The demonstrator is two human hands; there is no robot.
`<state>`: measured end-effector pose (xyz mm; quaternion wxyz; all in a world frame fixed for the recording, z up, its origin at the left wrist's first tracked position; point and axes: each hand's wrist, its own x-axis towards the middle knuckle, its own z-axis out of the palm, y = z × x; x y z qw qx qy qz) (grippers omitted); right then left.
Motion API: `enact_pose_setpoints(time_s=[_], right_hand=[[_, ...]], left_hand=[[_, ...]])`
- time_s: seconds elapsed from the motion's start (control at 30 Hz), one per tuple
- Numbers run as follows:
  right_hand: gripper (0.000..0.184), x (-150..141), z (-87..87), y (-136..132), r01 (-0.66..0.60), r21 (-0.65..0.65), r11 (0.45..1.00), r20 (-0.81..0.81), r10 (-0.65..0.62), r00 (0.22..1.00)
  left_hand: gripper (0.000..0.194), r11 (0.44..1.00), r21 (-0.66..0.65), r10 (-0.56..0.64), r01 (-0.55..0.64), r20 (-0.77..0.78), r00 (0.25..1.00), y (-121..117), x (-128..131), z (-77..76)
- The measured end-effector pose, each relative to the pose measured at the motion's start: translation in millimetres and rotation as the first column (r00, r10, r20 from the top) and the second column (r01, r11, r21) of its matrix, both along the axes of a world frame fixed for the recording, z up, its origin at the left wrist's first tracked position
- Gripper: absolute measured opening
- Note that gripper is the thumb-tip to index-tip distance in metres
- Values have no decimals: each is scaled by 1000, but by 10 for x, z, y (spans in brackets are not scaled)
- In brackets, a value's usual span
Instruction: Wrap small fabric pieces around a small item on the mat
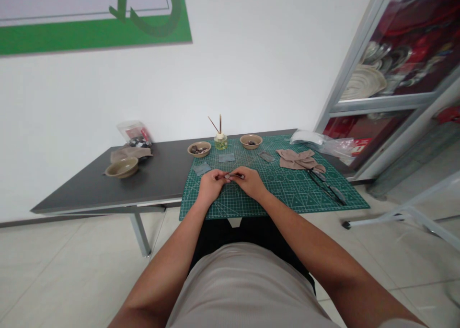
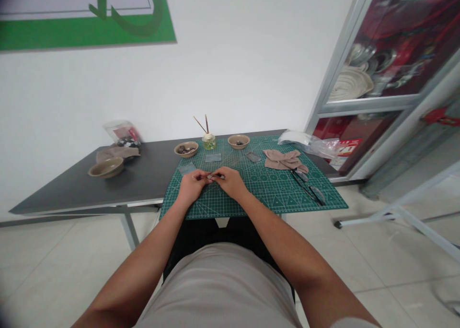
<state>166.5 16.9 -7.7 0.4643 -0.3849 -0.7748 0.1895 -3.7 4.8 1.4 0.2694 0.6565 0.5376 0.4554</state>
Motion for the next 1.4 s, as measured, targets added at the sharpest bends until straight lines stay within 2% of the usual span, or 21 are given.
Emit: enact_pose_setpoints(time_s=[0.13, 0.3, 0.4, 0.53, 0.6, 0.8, 0.93, 1.1, 1.4], right_hand=[[9, -2, -15, -9, -65, 52, 997, -62, 68, 996], [5, 6, 10, -19, 56, -38, 998, 9, -56, 998], [6, 16, 17, -11, 101, -13, 995, -24, -101, 995], [6, 20, 14, -8, 103, 41, 994, -71, -100, 992], [8, 18, 14, -18, 109, 47, 993, -68, -106, 992], [12, 23, 12, -36, 109, 59, 992, -129, -101, 986], [14, 16, -8, -15, 23, 99, 995, -113, -12, 994], [13, -7, -10, -13, -55, 101, 993, -78, 63, 995], [7, -5, -19, -50, -16, 75, 997, -80, 22, 997]], left_hand=[[11, 1000, 0, 13, -13, -35, 999, 0, 1, -1], [14, 1000, 8, -13, 13, 72, 997, 12, -14, -56], [21, 999, 32, -19, 14, 167, 986, 33, -30, -72], [22, 990, 140, -9, -11, 146, 989, 66, -51, -77], [22, 994, 112, -18, 3, 136, 991, 76, -49, -82], [25, 995, 34, -95, 90, 234, 968, 53, -9, -55], [21, 988, -2, -147, 151, 219, 965, 53, -12, -43], [23, 979, 4, -198, 202, 197, 960, 106, -50, -97], [19, 967, -50, -243, 251, 123, 962, 29, -31, 32]])
